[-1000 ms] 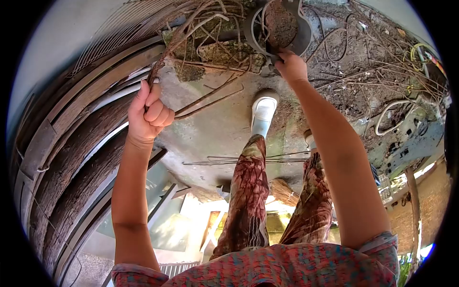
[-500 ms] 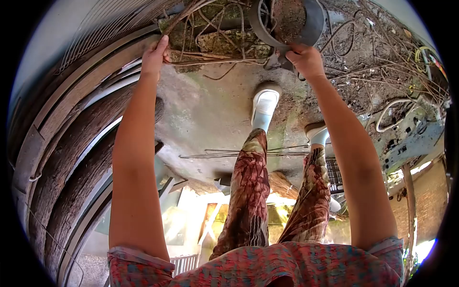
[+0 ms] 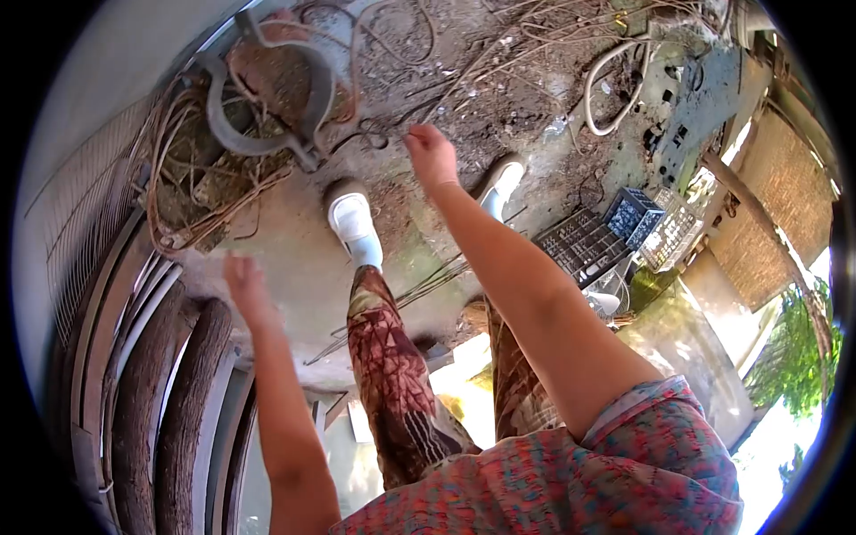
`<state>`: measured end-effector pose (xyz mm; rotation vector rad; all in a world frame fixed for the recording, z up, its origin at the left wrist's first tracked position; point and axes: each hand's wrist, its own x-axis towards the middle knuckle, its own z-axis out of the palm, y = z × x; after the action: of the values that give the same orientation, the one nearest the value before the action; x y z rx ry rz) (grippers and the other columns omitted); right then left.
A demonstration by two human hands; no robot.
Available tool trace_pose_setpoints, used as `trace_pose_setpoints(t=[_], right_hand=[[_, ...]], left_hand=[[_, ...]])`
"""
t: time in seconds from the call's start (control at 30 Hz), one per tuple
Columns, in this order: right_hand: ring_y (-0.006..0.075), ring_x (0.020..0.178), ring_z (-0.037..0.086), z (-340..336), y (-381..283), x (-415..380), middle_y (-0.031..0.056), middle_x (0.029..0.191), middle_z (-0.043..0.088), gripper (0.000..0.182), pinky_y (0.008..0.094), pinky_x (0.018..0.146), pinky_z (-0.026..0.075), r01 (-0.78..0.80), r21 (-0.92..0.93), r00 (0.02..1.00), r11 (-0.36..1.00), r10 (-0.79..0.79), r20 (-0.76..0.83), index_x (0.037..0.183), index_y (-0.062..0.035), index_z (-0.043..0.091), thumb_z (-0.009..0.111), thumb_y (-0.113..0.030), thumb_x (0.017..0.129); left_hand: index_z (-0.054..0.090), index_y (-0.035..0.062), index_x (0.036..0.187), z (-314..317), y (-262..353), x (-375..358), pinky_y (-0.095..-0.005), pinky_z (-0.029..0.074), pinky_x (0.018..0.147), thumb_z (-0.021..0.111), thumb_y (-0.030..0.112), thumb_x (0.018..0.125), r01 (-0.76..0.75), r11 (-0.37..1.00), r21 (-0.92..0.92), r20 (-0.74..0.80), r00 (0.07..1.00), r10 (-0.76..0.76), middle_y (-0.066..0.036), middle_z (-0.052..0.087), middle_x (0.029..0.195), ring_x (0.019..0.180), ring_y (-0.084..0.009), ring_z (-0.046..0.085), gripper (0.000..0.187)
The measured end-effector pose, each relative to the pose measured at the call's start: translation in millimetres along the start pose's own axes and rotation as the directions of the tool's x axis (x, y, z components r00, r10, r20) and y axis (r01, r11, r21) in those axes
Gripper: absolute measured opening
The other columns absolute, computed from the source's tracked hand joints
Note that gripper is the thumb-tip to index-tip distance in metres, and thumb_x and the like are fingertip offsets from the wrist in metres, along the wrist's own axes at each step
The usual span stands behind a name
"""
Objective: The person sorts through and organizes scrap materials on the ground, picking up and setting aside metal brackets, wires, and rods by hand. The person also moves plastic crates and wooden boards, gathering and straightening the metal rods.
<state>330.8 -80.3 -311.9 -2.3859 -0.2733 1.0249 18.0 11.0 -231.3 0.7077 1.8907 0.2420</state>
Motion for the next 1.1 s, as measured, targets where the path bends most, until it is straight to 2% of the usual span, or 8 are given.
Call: trace_pose_setpoints(t=[0.13, 0.27, 0.4, 0.53, 0.73, 0.87, 0.97, 1.1], right_hand=[[0.0133, 0.059, 0.058, -58, 74, 56, 0.0079, 0.068, 0.063, 0.020, 0.0274, 0.057, 0.047, -0.458, 0.232, 0.879, 0.858, 0.477, -0.028, 0.088, -0.0026, 0.064, 0.064, -0.019, 0.077], [0.0115, 0.051, 0.055, -82, 64, 128, 0.0053, 0.063, 0.061, 0.020, 0.0250, 0.048, 0.044, -0.350, 0.307, 0.935, 0.885, 0.351, 0.053, 0.086, -0.0002, 0.062, 0.063, -0.018, 0.078], [0.0219, 0.055, 0.062, -73, 52, 198, 0.0117, 0.064, 0.062, 0.030, 0.0327, 0.056, 0.049, -0.286, 0.143, 0.953, 0.948, 0.297, -0.063, 0.092, 0.0015, 0.060, 0.065, -0.024, 0.075], [0.0318, 0.086, 0.062, -71, 44, 230, 0.0192, 0.090, 0.063, 0.037, 0.0372, 0.077, 0.049, -0.355, -0.215, 0.935, 0.910, 0.344, -0.084, 0.094, -0.0005, 0.061, 0.065, -0.030, 0.073], [0.0315, 0.091, 0.060, -85, 25, 215, 0.0184, 0.094, 0.062, 0.037, 0.0388, 0.080, 0.048, -0.396, -0.040, 0.913, 0.917, 0.398, 0.091, 0.095, -0.0012, 0.059, 0.068, -0.026, 0.070], [0.0302, 0.085, 0.059, -80, 8, 191, 0.0136, 0.086, 0.060, 0.033, 0.0393, 0.078, 0.047, -0.162, -0.092, 0.864, 0.982, 0.096, -0.494, 0.092, -0.0044, 0.054, 0.069, -0.024, 0.070], [0.0345, 0.087, 0.058, -61, -9, 192, 0.0159, 0.102, 0.056, 0.032, 0.0418, 0.076, 0.047, 0.181, -0.074, 0.975, 0.981, -0.170, 0.141, 0.103, -0.0108, 0.051, 0.064, -0.023, 0.076], [0.0365, 0.086, 0.059, -24, -30, 201, 0.0187, 0.099, 0.056, 0.030, 0.0426, 0.076, 0.048, 0.201, -0.445, 0.979, 0.873, -0.161, 0.126, 0.103, -0.0105, 0.050, 0.061, -0.020, 0.077]], left_hand=[[0.037, 0.0038, 0.129, 93, 11, -94, -0.0369, 0.043, 0.083, 0.054, 0.022, 0.086, 0.187, 0.971, -0.149, 0.318, 0.939, -0.132, -0.013, 0.048, 0.119, 0.098, -0.0241, 0.056, 0.050], [0.045, 0.0028, 0.119, 165, 50, -190, -0.0328, 0.046, 0.076, 0.050, 0.018, 0.088, 0.474, 0.859, -0.193, 0.551, 0.777, -0.305, -0.012, 0.055, 0.107, 0.088, -0.0217, 0.059, 0.035], [0.048, 0.0034, 0.117, 205, 44, -240, -0.0313, 0.046, 0.078, 0.047, 0.023, 0.091, 0.402, 0.903, -0.151, 0.731, 0.661, -0.173, -0.012, 0.057, 0.107, 0.088, -0.0201, 0.060, 0.033], [0.050, 0.0016, 0.114, 227, 10, -241, -0.0301, 0.044, 0.076, 0.046, 0.026, 0.092, 0.439, 0.897, 0.047, 0.662, 0.659, -0.357, -0.013, 0.058, 0.104, 0.087, -0.0175, 0.059, 0.033], [0.051, 0.0022, 0.112, 262, 22, -232, -0.0303, 0.043, 0.075, 0.047, 0.027, 0.092, 0.585, 0.791, -0.178, 0.660, 0.667, -0.345, -0.011, 0.059, 0.099, 0.087, -0.0184, 0.059, 0.032], [0.051, 0.0030, 0.112, 267, 20, -230, -0.0313, 0.044, 0.074, 0.046, 0.026, 0.092, 0.577, 0.771, -0.269, 0.703, 0.665, -0.252, -0.010, 0.060, 0.098, 0.086, -0.0195, 0.059, 0.030], [0.052, 0.0035, 0.110, 263, 16, -223, -0.0316, 0.044, 0.074, 0.046, 0.025, 0.092, 0.619, 0.738, -0.269, 0.689, 0.659, -0.302, -0.010, 0.060, 0.097, 0.085, -0.0196, 0.059, 0.029], [0.053, 0.0037, 0.108, 266, 21, -215, -0.0315, 0.044, 0.073, 0.047, 0.026, 0.092, 0.641, 0.709, -0.294, 0.660, 0.673, -0.334, -0.009, 0.061, 0.095, 0.084, -0.0197, 0.059, 0.028]])
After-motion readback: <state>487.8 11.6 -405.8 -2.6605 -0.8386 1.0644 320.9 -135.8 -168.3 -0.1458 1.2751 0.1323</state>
